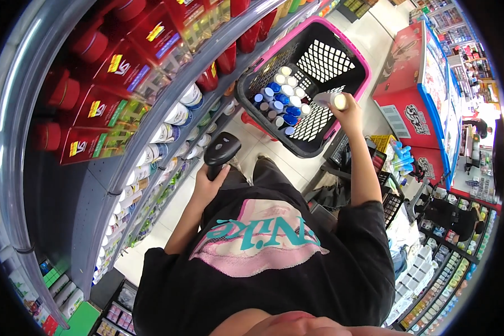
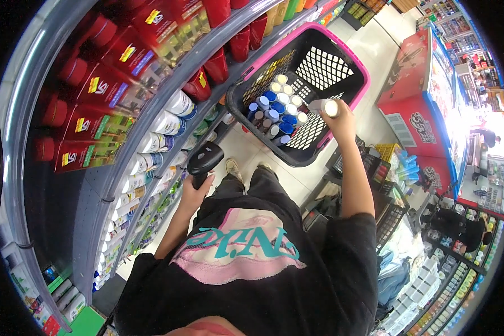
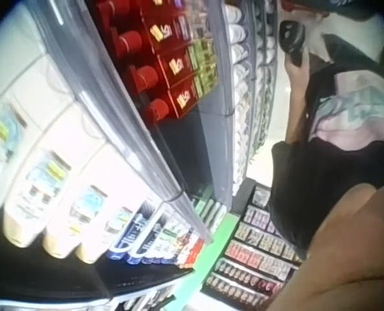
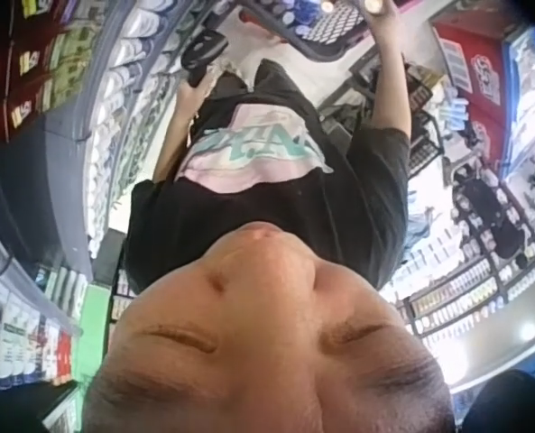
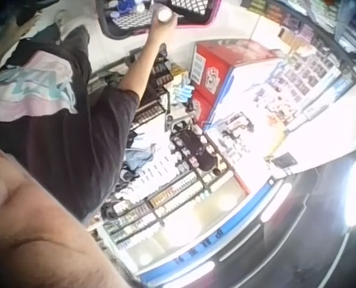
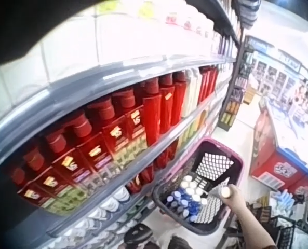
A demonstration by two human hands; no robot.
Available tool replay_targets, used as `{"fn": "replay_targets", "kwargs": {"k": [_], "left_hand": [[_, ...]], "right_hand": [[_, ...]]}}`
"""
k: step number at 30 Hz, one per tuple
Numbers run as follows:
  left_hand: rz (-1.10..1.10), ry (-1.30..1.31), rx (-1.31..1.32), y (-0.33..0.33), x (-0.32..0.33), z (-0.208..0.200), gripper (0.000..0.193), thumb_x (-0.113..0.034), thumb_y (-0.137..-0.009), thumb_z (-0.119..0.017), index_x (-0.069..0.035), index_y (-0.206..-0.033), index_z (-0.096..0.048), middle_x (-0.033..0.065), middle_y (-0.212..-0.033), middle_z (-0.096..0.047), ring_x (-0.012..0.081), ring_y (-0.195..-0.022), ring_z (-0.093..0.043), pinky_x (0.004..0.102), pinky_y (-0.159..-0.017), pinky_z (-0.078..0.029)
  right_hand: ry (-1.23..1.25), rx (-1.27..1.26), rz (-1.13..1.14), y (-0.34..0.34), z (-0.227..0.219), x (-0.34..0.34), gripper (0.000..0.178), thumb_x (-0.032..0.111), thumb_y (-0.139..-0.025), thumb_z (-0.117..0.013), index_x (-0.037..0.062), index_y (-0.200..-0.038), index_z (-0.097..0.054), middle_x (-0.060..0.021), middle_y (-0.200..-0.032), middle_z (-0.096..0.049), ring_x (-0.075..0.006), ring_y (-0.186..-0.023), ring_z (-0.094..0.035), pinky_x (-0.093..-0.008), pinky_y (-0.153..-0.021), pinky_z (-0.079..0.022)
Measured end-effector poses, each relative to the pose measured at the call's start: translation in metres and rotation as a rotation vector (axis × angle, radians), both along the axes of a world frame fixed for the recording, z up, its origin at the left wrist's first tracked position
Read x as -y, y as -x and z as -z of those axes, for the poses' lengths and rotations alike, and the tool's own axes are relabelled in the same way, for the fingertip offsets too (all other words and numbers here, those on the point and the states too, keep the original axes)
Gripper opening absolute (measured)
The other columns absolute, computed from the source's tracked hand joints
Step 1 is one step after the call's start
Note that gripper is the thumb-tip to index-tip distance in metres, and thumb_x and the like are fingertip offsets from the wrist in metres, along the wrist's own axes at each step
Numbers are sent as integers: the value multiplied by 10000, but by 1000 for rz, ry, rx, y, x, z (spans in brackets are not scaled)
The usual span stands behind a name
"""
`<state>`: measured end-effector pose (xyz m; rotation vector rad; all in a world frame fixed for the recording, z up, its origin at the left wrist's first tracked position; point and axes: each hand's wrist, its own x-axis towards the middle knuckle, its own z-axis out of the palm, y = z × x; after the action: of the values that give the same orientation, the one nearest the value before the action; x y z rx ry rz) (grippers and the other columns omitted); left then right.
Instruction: Scanning shampoo and personal care bottles with a handheld barcode scanner and placing them into a shopping basket.
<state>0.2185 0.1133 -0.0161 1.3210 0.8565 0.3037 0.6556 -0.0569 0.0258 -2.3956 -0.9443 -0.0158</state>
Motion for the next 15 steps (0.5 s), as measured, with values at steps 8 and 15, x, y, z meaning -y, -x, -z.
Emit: {"fn": "replay_targets", "kwargs": {"k": [8,15], "left_hand": [[-245,37,-37,-32,27,-23,190,-156,-934,-691,-19,-1057,-641,-24,-703,-571,45,-575,-506,222,-518,-394],[-397,55,-173,-74,72,-26,207,-151,-945,-672,-27,-1107,-638,-42,-695,-524,37,-570,-466,219,-514,-359]], "right_hand": [[540,-118,-21,-93,77,-57,546,354,-655,-844,74,-1070,-627,-178,-1028,-701,-362,-989,-676,-458,-837,-549],[936,-154,-65,-142,166,-80,654,359,-686,-815,93,-1225,-559,-158,-1128,-698,-335,-1034,-690,-436,-868,-569]]}}
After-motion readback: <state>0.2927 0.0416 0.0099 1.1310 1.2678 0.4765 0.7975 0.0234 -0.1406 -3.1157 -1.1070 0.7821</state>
